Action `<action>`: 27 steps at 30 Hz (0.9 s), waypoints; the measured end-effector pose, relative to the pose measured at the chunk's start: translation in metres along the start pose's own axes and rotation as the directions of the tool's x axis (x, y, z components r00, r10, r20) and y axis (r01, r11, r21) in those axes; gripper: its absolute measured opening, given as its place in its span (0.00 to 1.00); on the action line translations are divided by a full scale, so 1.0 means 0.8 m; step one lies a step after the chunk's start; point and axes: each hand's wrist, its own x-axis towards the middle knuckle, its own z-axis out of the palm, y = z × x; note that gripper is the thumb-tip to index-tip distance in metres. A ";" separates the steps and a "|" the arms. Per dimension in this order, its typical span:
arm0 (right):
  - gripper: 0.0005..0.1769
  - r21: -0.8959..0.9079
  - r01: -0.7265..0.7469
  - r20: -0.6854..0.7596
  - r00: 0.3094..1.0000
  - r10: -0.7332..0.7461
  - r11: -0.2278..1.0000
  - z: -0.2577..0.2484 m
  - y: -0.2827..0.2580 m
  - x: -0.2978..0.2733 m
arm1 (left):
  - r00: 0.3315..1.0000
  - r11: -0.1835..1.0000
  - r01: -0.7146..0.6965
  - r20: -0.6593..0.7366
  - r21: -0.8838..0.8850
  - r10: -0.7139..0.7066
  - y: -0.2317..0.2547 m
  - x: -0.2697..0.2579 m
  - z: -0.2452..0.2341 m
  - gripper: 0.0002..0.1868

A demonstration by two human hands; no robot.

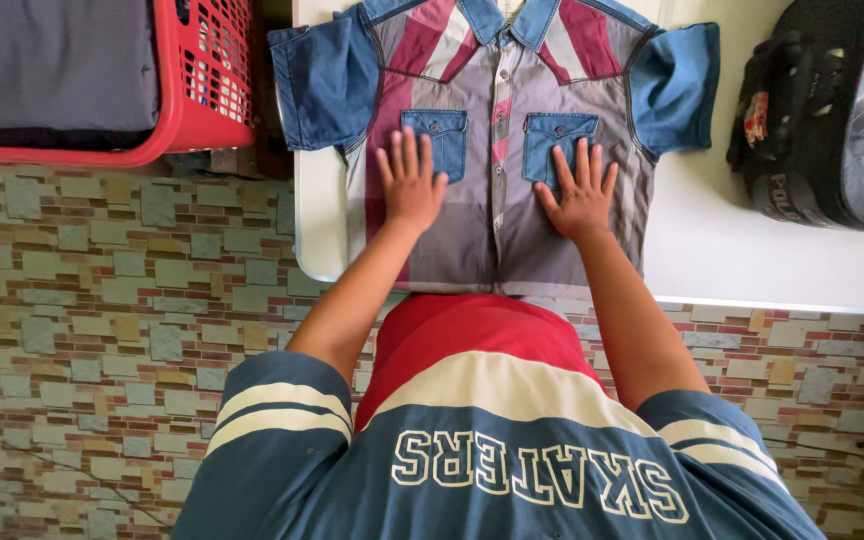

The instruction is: The person buttons and folds a gray long-sleeved shirt on a white table before placing it into a laundry basket, then takes a patterned short-sleeved shirt from a suitcase and buttons its pockets.

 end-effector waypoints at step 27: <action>0.49 0.055 -0.208 -0.027 0.977 0.210 0.977 0.031 -0.039 -0.044 | 0.819 0.959 -0.205 0.502 -0.197 0.278 0.029 -0.010 -0.051 0.60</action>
